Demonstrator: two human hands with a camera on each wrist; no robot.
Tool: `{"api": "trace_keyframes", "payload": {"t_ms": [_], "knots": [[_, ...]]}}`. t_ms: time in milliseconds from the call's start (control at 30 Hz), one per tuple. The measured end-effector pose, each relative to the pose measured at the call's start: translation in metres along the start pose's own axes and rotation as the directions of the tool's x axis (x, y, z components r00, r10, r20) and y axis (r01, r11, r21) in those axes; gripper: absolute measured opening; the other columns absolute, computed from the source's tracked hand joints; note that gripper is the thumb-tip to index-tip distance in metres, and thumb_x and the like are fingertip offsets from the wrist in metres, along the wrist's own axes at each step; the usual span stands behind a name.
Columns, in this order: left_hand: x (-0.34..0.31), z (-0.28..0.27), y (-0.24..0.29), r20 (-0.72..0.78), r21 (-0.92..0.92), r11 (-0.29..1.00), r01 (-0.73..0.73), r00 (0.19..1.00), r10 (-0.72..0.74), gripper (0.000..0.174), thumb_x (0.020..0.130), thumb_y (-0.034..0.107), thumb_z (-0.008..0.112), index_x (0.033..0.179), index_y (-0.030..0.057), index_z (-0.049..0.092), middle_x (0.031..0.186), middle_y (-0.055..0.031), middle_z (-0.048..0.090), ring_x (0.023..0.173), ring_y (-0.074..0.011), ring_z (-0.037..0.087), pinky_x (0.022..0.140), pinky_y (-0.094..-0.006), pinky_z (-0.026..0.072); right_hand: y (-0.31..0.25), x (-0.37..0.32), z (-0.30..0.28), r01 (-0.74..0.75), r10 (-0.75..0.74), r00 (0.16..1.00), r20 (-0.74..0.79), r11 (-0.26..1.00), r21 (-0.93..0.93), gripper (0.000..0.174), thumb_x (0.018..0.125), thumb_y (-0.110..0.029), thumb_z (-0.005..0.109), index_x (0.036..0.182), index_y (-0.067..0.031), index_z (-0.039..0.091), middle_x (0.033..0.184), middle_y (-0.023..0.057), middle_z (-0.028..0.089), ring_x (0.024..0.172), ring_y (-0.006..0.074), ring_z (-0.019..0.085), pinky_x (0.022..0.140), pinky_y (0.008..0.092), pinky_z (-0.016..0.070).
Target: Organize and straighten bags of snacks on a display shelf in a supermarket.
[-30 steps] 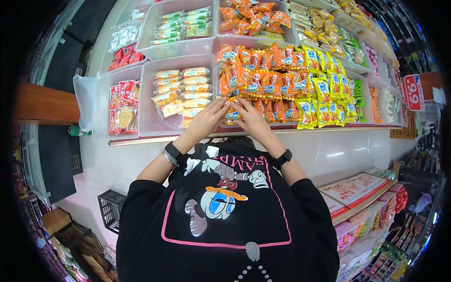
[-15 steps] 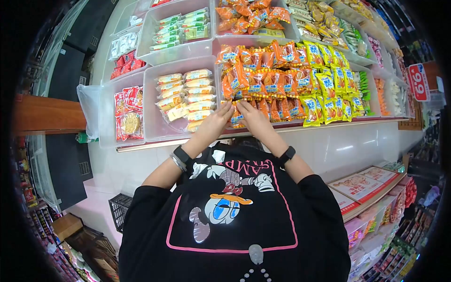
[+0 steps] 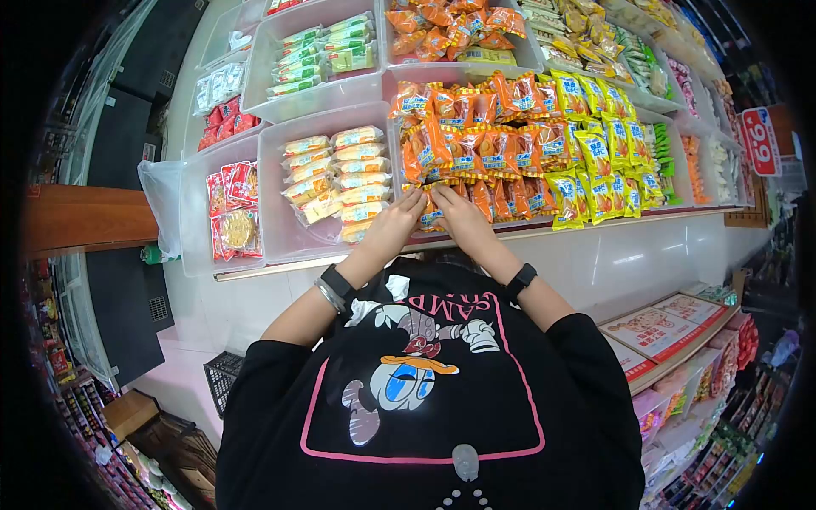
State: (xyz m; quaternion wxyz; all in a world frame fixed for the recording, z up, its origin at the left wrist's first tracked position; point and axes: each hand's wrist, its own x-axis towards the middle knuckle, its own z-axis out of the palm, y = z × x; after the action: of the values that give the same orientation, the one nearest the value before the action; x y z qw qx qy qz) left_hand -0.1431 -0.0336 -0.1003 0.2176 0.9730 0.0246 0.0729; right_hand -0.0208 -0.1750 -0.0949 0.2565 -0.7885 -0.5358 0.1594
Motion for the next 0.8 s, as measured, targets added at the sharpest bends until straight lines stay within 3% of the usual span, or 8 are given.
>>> {"api": "trace_keyframes", "payload": {"t_ms": [367, 433, 600, 667, 767, 800], "knots": [[0.007, -0.002, -0.001, 0.026, 0.000, 1.000, 0.020, 0.999, -0.020, 0.048, 0.075, 0.003, 0.062, 0.120, -0.0069, 0.048, 0.122, -0.0201, 0.053, 0.119, -0.0329, 0.048, 0.094, -0.0373, 0.0452, 0.012, 0.002, 0.006, 0.071, -0.072, 0.994, -0.078, 0.997, -0.013, 0.058, 0.071, -0.004, 0.068, 0.125, 0.0014, 0.046, 0.127, 0.0175, 0.048, 0.106, 0.0345, 0.055, 0.086, 0.0385, 0.0491], [0.003, -0.002, -0.003, -0.018, -0.061, 0.998, -0.027, 0.999, 0.026, 0.054, 0.072, 0.003, 0.066, 0.122, -0.0051, 0.048, 0.125, -0.0235, 0.050, 0.117, -0.0375, 0.048, 0.097, -0.0399, 0.0428, 0.011, 0.000, 0.007, 0.101, -0.103, 0.989, -0.106, 0.995, -0.019, 0.059, 0.072, -0.004, 0.068, 0.126, 0.0008, 0.045, 0.128, 0.0177, 0.047, 0.106, 0.0347, 0.055, 0.086, 0.0385, 0.0491], [-0.006, -0.016, 0.000, -0.012, 0.005, 0.997, -0.081, 0.997, 0.081, 0.053, 0.076, 0.005, 0.064, 0.125, -0.0043, 0.047, 0.129, -0.0221, 0.048, 0.119, -0.0352, 0.048, 0.099, -0.0383, 0.0416, -0.006, -0.016, -0.001, -0.017, 0.014, 0.998, -0.066, 0.999, -0.038, 0.063, 0.073, -0.008, 0.069, 0.130, -0.0033, 0.042, 0.136, 0.0140, 0.039, 0.108, 0.0333, 0.054, 0.082, 0.0382, 0.0517], [-0.006, -0.025, -0.002, 0.037, -0.042, 0.999, -0.007, 0.999, 0.009, 0.050, 0.077, 0.007, 0.064, 0.124, -0.0023, 0.049, 0.129, -0.0207, 0.049, 0.119, -0.0340, 0.048, 0.098, -0.0377, 0.0426, -0.004, -0.020, -0.003, 0.001, -0.002, 0.994, -0.110, 1.000, -0.012, 0.059, 0.075, -0.013, 0.070, 0.128, -0.0046, 0.045, 0.135, 0.0136, 0.040, 0.110, 0.0332, 0.053, 0.084, 0.0385, 0.0507], [-0.008, -0.031, -0.004, -0.021, -0.082, 0.995, 0.059, 0.998, -0.061, 0.039, 0.078, 0.009, 0.065, 0.116, 0.0048, 0.056, 0.120, -0.0151, 0.056, 0.107, -0.0330, 0.056, 0.087, -0.0378, 0.0483, -0.005, -0.029, -0.017, 0.023, -0.024, 0.968, -0.250, 1.000, -0.004, 0.047, 0.079, -0.016, 0.067, 0.121, -0.0048, 0.051, 0.129, 0.0137, 0.047, 0.110, 0.0325, 0.053, 0.084, 0.0393, 0.0494], [-0.009, -0.032, -0.004, -0.030, -0.080, 0.996, 0.045, 0.998, -0.048, 0.039, 0.078, 0.009, 0.065, 0.116, 0.0048, 0.056, 0.120, -0.0151, 0.056, 0.107, -0.0330, 0.056, 0.087, -0.0378, 0.0483, -0.006, -0.035, -0.026, -0.033, 0.050, 0.963, -0.266, 0.997, 0.070, 0.042, 0.080, -0.015, 0.066, 0.118, -0.0043, 0.053, 0.124, 0.0141, 0.050, 0.108, 0.0324, 0.054, 0.083, 0.0389, 0.0492]]}}
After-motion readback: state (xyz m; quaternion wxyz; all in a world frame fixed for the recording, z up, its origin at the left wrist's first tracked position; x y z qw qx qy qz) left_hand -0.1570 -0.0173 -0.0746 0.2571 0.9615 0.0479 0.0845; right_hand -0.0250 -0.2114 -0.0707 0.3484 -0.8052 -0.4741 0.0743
